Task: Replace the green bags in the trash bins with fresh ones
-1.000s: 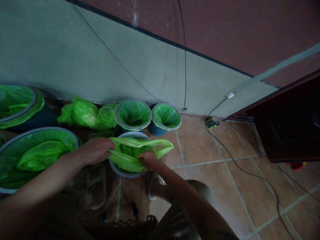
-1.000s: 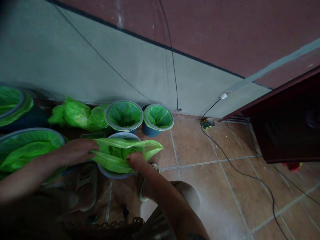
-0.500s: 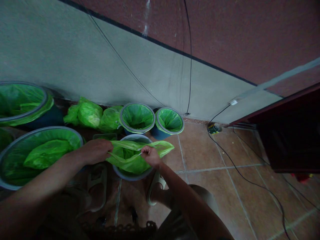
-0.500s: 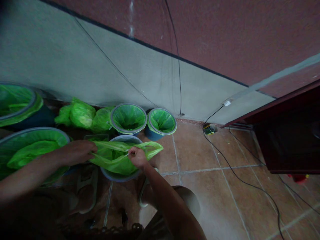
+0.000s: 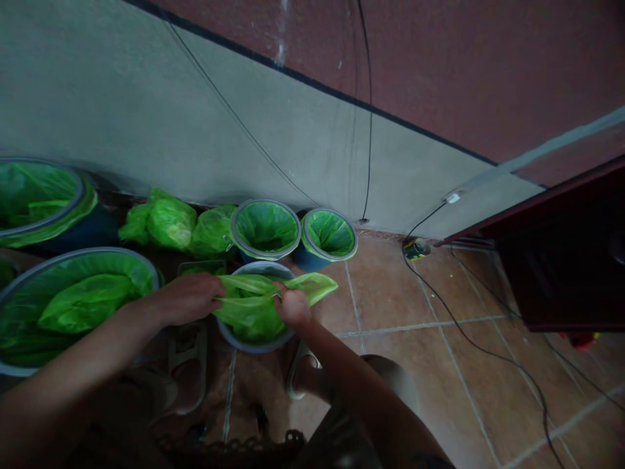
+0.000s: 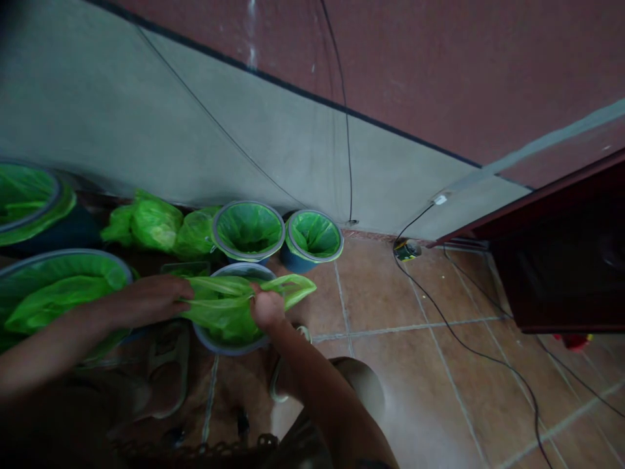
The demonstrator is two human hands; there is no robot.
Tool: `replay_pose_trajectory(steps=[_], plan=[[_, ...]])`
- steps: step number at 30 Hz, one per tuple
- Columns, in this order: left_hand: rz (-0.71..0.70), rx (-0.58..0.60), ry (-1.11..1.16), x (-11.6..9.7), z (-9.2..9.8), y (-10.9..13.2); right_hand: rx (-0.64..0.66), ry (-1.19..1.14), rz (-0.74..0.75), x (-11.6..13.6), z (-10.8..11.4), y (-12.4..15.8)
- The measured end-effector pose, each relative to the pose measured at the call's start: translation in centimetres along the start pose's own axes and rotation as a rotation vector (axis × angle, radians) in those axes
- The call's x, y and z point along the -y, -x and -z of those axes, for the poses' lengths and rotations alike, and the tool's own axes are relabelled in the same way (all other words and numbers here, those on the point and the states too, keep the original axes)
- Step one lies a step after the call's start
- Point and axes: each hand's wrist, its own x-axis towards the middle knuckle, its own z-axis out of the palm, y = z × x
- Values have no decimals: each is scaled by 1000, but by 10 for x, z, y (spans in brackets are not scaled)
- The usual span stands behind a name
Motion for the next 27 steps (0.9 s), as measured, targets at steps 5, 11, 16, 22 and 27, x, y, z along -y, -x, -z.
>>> replay_pose_trajectory(steps=[5,11,16,22,27], plan=[[-26,8,53,-3,2,3,18,43,0,4,-5,-9],[0,35,44,3,0,8,89,72,3,2,-13,-6],[9,8,58,-3,-1,8,59,94,23,5,-15,-8],[0,28,27,-5,3,8,31,71,50,10,-17,-14],[40,36,-39,-2,4,8,5,2,69,9,-12,-13]])
